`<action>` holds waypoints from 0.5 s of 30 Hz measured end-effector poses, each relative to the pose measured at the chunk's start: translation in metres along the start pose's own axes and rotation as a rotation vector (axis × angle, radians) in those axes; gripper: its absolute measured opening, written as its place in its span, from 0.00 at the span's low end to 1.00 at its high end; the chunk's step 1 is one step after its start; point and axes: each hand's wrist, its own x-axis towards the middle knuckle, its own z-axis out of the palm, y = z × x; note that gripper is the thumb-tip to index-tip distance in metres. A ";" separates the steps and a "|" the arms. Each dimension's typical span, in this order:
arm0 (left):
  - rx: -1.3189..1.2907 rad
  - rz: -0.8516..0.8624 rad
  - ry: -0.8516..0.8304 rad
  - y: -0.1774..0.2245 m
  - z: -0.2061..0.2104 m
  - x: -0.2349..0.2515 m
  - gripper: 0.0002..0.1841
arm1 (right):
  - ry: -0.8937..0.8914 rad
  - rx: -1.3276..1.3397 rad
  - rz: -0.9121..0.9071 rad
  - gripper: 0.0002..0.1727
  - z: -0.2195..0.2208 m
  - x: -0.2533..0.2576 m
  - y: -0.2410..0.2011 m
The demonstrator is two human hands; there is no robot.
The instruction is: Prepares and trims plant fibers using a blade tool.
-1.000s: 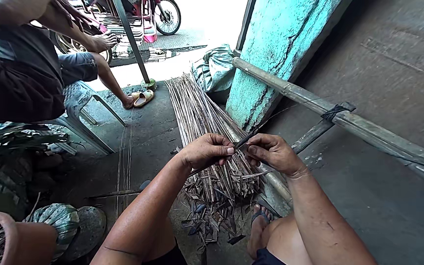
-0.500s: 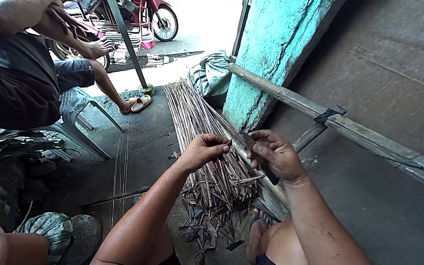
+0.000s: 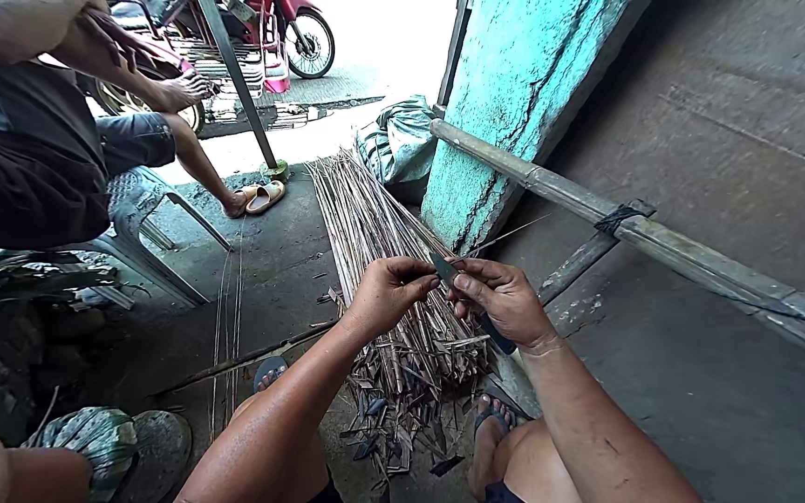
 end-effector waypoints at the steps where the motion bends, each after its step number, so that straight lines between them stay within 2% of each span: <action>1: -0.002 -0.003 0.005 0.000 0.000 0.000 0.06 | 0.014 0.001 -0.020 0.15 0.000 0.000 0.000; 8: 0.006 -0.019 0.002 -0.004 -0.002 0.001 0.07 | 0.110 0.070 -0.121 0.15 -0.010 0.002 -0.003; 15: 0.038 0.039 -0.009 -0.007 0.001 0.001 0.09 | 0.259 0.118 -0.216 0.14 -0.036 0.001 -0.022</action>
